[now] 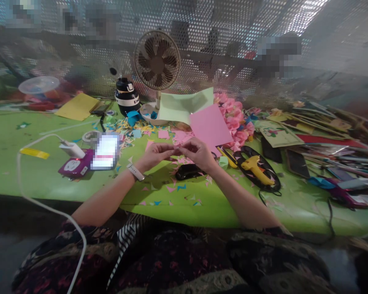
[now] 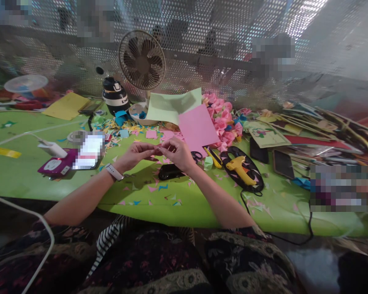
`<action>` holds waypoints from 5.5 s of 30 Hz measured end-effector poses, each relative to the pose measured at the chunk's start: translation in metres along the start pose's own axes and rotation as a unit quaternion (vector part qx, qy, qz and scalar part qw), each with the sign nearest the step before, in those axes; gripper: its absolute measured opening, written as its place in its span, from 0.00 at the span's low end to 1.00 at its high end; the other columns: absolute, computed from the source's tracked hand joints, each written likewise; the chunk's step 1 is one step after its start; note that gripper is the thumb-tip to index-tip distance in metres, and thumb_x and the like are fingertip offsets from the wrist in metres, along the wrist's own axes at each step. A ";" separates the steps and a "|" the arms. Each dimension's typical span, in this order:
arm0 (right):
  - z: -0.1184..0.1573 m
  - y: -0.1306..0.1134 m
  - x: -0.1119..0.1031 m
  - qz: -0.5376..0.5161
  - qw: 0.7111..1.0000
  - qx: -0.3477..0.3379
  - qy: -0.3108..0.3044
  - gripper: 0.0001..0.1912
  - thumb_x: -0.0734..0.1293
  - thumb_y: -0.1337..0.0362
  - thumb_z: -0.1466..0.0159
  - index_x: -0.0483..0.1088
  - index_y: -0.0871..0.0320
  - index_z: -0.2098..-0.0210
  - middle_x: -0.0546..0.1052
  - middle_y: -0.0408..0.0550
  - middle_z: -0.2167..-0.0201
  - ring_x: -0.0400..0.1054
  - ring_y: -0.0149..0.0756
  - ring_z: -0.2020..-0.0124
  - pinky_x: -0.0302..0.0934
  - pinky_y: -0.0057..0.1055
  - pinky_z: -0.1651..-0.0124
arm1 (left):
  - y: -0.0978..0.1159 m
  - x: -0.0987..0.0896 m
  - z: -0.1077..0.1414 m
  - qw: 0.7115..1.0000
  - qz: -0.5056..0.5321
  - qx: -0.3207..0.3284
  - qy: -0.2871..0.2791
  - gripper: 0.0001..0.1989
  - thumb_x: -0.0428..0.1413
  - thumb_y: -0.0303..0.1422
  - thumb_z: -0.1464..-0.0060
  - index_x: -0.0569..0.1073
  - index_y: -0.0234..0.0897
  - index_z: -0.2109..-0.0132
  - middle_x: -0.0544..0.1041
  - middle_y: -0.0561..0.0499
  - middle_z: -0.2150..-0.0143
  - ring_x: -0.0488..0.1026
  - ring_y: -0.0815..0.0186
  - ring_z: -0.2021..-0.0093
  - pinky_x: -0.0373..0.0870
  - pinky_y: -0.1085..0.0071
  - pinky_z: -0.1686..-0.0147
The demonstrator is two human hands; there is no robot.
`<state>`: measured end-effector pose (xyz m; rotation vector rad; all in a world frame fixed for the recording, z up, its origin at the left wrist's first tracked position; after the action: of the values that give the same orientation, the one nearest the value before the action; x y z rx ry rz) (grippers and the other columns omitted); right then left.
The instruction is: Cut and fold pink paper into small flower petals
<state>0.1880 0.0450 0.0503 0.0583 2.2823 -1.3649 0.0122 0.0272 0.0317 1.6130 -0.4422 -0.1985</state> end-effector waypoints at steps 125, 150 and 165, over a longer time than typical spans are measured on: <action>0.000 -0.007 -0.030 0.050 0.951 0.164 -0.256 0.24 0.71 0.43 0.44 0.68 0.59 0.67 0.70 0.44 0.70 0.63 0.33 0.69 0.55 0.31 0.66 | 0.005 -0.002 -0.001 0.988 0.106 -0.011 0.108 0.17 0.68 0.40 0.55 0.72 0.33 0.68 0.80 0.50 0.70 0.79 0.68 0.69 0.75 0.72 0.67; -0.001 -0.008 -0.026 0.058 0.955 0.145 -0.252 0.24 0.70 0.42 0.44 0.67 0.59 0.68 0.71 0.44 0.70 0.63 0.33 0.69 0.55 0.31 0.66 | 0.000 0.001 -0.002 0.986 0.122 -0.014 0.116 0.15 0.68 0.39 0.54 0.73 0.34 0.67 0.82 0.49 0.68 0.80 0.67 0.69 0.76 0.70 0.64; -0.003 -0.004 -0.024 0.060 0.961 0.140 -0.231 0.25 0.69 0.41 0.43 0.66 0.58 0.69 0.68 0.43 0.72 0.60 0.31 0.72 0.52 0.30 0.68 | -0.001 -0.001 -0.003 0.985 0.130 -0.013 0.114 0.14 0.67 0.38 0.53 0.74 0.34 0.67 0.82 0.49 0.68 0.80 0.67 0.68 0.76 0.69 0.62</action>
<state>0.2074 0.0500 0.0650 -0.0284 1.6683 -1.4499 0.0122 0.0302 0.0304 1.5140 -0.4663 0.1757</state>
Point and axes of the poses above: each hand's wrist, its own z-axis away from the middle knuckle, its own x-axis out of the palm, y = z × x, the point moved 3 cm from there along -z, towards the middle knuckle
